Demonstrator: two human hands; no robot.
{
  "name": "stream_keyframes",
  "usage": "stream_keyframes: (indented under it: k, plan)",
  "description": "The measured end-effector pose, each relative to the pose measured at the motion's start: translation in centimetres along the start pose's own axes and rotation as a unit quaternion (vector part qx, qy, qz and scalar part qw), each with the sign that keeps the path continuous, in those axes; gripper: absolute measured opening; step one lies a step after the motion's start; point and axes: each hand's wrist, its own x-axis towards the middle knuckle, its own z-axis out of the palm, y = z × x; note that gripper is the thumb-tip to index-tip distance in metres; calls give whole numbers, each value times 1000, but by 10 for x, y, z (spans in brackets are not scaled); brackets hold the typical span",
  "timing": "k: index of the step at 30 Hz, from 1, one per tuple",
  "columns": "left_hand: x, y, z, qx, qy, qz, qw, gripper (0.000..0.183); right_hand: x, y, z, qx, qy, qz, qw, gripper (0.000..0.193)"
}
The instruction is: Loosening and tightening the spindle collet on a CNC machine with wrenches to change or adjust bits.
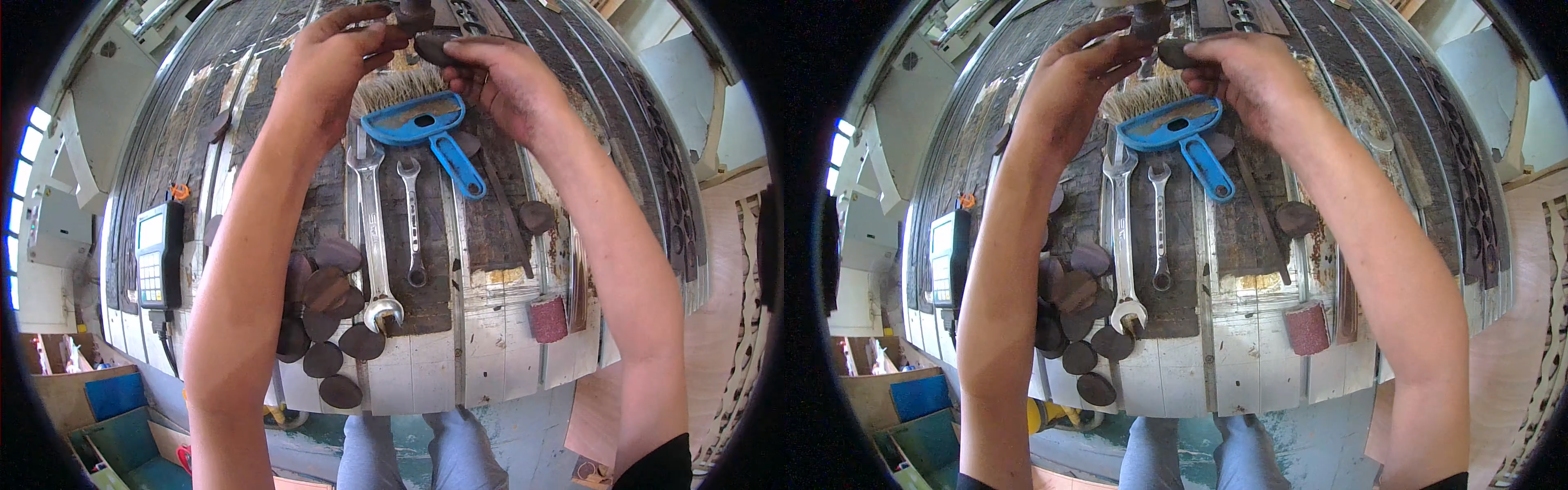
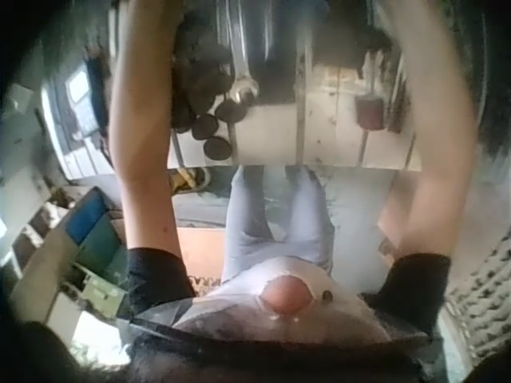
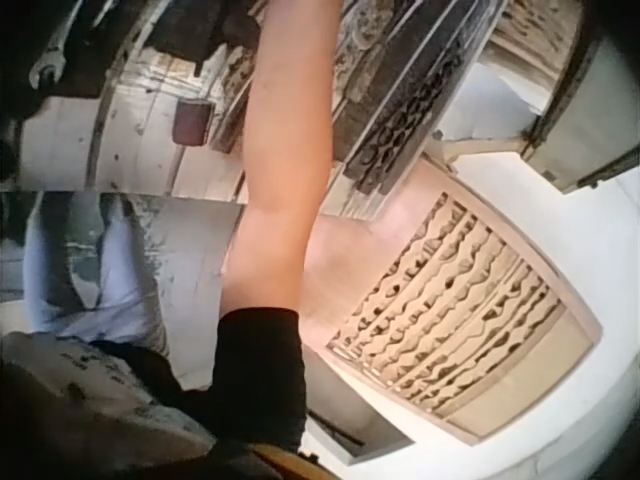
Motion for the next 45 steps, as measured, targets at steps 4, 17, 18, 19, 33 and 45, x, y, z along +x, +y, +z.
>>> stream_keyframes:
  k: [4, 17, 18, 19, 33, 45]
  plan:
    - [-4, 9, 4, -54, 23, -25, 998, 40, 2, 0, -3, -29, 4, -24, 999, 18]
    - [-12, 20, 13, -86, -1, -43, 995, 46, 18, -13, -2, -9, 24, 36, 999, 13]
    - [-17, 21, 13, -93, -6, -38, 995, 49, 17, -14, -4, -3, 8, 31, 999, 13]
    - [-19, 24, 14, -101, -11, -33, 994, 52, 17, -14, -4, 3, -8, 26, 1000, 12]
    - [-1, 21, 7, -208, 32, -118, 970, 63, 22, -9, -3, -2, 23, -13, 1000, 13]
    - [-18, 22, 20, -85, 56, -35, 994, 57, 21, -4, 4, -23, 25, 18, 999, 15]
